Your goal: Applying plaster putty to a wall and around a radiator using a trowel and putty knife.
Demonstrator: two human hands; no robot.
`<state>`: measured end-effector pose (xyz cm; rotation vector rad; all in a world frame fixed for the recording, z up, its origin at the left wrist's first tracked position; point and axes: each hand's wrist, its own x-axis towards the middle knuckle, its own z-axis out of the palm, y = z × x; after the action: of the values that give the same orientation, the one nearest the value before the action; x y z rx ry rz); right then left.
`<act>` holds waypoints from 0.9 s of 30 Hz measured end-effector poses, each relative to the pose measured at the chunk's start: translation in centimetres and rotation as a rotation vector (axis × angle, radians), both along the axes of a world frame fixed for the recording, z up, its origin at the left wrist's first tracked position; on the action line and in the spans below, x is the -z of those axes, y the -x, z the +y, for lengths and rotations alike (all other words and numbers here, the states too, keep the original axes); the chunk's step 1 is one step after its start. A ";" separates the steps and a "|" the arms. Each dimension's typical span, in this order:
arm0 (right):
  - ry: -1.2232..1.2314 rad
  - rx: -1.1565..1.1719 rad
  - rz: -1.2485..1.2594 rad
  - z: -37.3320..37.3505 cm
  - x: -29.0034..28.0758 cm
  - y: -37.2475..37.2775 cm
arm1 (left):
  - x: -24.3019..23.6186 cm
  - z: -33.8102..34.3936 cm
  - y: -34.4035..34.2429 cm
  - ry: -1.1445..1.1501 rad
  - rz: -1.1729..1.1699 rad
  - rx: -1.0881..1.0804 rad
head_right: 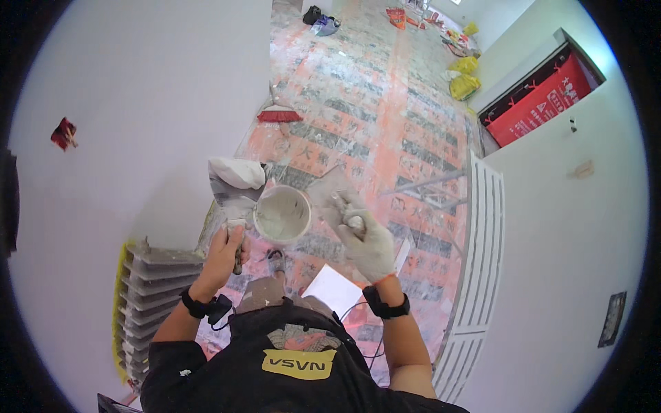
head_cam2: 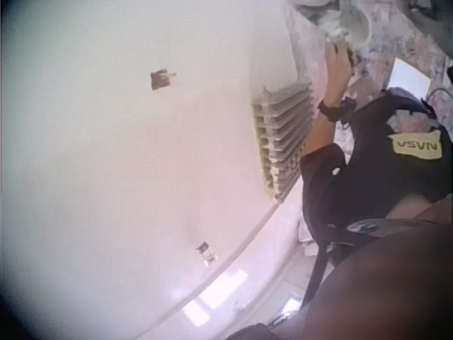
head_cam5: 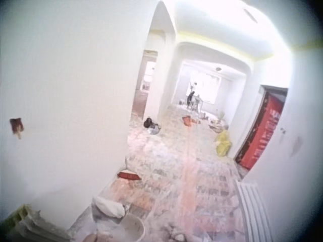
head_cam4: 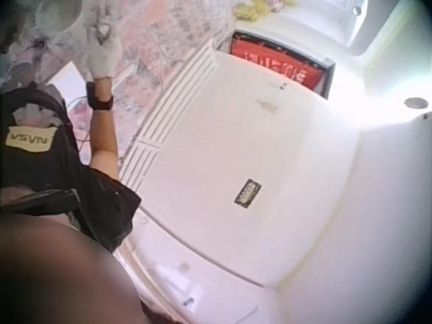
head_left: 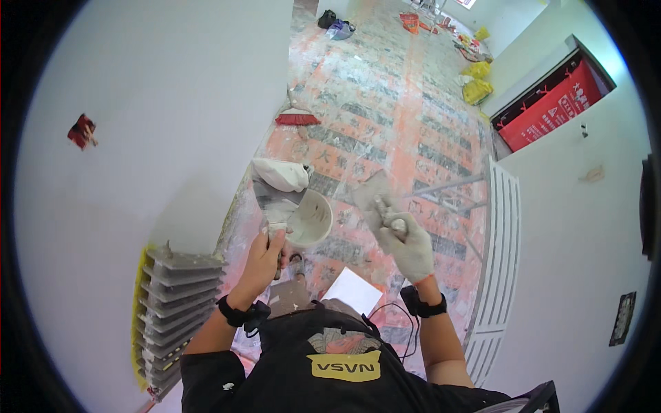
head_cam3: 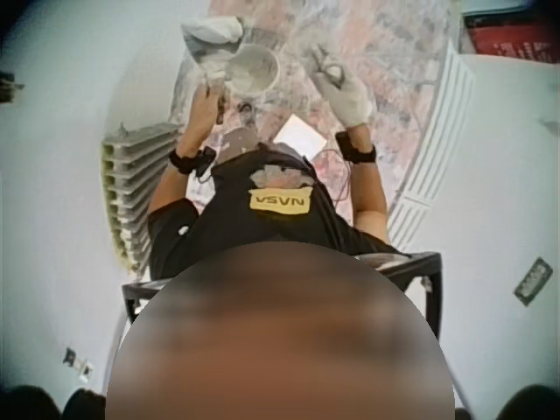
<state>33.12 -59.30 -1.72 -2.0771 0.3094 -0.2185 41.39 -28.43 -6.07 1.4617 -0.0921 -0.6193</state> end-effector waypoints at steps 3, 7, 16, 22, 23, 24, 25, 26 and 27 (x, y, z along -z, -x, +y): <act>0.005 0.068 -0.070 -1.7 -3.5 -4.4 | -1.1 -0.4 -4.0 -0.189 -0.157 -0.049; -0.695 0.269 0.041 -0.5 -4.6 -10.8 | -0.7 -1.4 -8.4 -0.475 -0.940 -0.254; -1.895 -0.415 0.485 1.4 5.8 -22.3 | -3.0 -1.4 -18.1 -0.911 -1.149 -0.193; -1.805 -0.464 0.680 0.6 7.3 -33.8 | -1.8 -1.3 -21.5 -1.214 -0.925 -0.336; -1.788 -0.474 0.711 -0.3 7.3 -36.3 | -1.6 -1.9 -21.7 -1.242 -0.888 -0.359; -1.773 -0.482 0.743 -0.9 7.4 -38.3 | -1.4 -2.5 -21.6 -1.297 -0.769 -0.363; -1.756 -0.498 0.774 -2.5 7.3 -40.7 | -1.3 -3.4 -21.6 -1.348 -0.650 -0.373; -1.738 -0.513 0.805 -3.9 7.4 -41.7 | -1.1 -4.4 -20.9 -1.373 -0.611 -0.398; -1.724 -0.511 0.819 -3.8 7.0 -45.1 | -0.9 -5.8 -20.2 -1.172 -0.440 -0.578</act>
<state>78.25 -63.06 -8.73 -0.3580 0.2534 0.9325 61.59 -34.24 -5.20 2.5919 0.4117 0.2257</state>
